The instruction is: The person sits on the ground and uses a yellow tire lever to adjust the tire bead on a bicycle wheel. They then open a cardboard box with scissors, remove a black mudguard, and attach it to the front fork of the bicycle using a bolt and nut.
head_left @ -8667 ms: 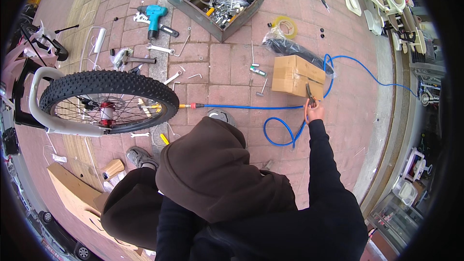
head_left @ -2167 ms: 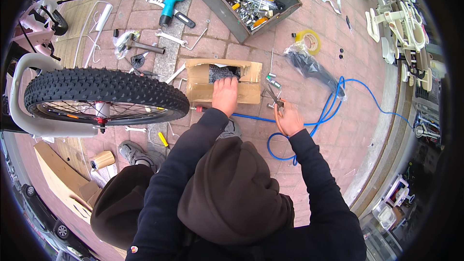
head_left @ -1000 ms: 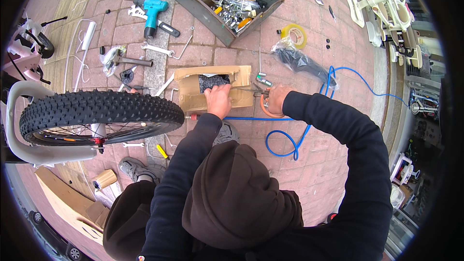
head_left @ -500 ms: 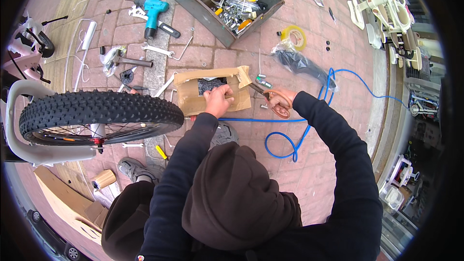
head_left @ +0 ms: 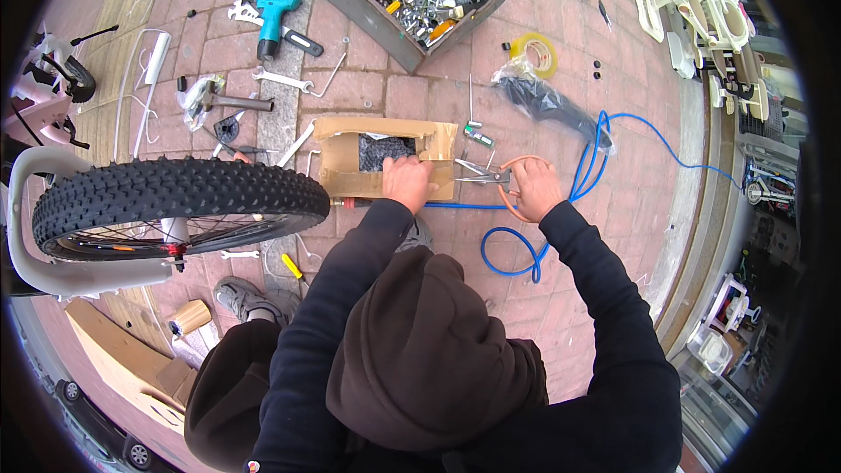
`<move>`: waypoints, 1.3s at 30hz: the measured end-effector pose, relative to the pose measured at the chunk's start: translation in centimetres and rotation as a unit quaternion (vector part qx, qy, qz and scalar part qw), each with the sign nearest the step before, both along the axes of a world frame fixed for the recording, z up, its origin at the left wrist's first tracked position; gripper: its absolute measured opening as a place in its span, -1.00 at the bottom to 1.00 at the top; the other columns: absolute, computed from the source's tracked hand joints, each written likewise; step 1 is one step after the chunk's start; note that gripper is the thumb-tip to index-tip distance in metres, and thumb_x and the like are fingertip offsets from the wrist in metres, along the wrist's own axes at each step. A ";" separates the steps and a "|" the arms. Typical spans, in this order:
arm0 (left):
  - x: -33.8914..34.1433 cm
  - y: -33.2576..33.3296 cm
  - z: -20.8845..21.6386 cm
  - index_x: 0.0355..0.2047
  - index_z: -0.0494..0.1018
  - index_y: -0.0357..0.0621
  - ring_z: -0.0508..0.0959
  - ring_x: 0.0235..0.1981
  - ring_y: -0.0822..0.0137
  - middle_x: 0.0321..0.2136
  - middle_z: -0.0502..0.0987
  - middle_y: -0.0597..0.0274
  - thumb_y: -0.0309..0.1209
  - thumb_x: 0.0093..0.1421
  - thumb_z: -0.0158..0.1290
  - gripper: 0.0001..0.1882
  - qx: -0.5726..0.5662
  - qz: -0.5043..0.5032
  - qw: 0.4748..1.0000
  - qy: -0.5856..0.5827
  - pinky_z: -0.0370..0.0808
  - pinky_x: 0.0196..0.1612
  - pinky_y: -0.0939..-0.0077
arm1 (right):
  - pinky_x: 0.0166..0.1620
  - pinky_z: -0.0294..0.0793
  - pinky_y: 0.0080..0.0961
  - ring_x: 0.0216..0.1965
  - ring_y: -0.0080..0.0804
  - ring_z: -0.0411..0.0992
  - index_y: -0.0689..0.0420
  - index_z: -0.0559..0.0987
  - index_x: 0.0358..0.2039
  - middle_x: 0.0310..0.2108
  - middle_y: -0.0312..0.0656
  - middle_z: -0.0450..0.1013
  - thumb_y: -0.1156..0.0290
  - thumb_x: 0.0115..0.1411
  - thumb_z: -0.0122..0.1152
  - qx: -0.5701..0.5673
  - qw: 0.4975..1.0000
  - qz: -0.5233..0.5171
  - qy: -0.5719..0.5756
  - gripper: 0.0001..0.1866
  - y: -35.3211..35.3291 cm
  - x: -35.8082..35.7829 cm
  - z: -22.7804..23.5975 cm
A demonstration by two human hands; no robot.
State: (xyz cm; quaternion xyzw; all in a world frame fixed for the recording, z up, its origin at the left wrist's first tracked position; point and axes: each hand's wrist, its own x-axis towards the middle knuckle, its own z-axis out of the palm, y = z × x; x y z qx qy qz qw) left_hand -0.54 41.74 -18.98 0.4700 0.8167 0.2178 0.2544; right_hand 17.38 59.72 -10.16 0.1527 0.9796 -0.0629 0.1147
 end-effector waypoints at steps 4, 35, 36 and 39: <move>-0.4 -0.1 0.0 -0.62 0.52 -0.01 0.41 -0.33 0.25 -0.53 0.47 0.29 -0.32 -0.16 0.18 -0.90 0.011 0.001 1.000 0.000 0.12 -0.23 0.22 | -0.09 0.19 -0.28 -0.31 -0.23 0.28 0.12 0.41 -0.32 -0.43 -0.16 0.27 0.20 -0.14 0.26 0.087 0.993 0.075 0.021 -0.61 2.5 -0.1 -1.1; -5.9 -2.1 2.1 -0.60 0.53 -0.05 0.32 -0.18 0.29 -0.44 0.49 0.32 -0.34 -0.17 0.22 -0.88 0.100 0.104 0.972 -0.185 -0.03 -0.04 0.28 | -0.16 0.15 -0.28 -0.30 -0.19 0.24 0.15 0.40 -0.19 -0.42 -0.17 0.25 0.44 -0.21 0.18 0.055 0.977 -0.142 0.148 -0.54 -3.7 -0.6 -1.5; -5.9 -2.1 2.1 -0.59 0.54 -0.05 0.33 -0.18 0.29 -0.43 0.50 0.31 -0.33 -0.17 0.23 -0.87 0.098 0.105 0.973 -0.182 -0.03 -0.03 0.27 | -0.17 0.15 -0.27 -0.30 -0.19 0.24 0.14 0.40 -0.19 -0.42 -0.17 0.25 0.44 -0.21 0.19 0.058 0.978 -0.140 0.146 -0.54 -3.9 -0.7 -1.6; -5.7 -2.0 2.0 -0.59 0.54 -0.06 0.33 -0.18 0.29 -0.42 0.50 0.32 -0.33 -0.16 0.22 -0.87 0.127 0.107 0.971 -0.172 -0.03 -0.03 0.25 | -0.19 0.15 -0.27 -0.31 -0.19 0.23 0.14 0.41 -0.19 -0.42 -0.17 0.25 0.43 -0.21 0.20 0.067 0.975 -0.153 0.144 -0.53 -4.3 -1.2 -1.7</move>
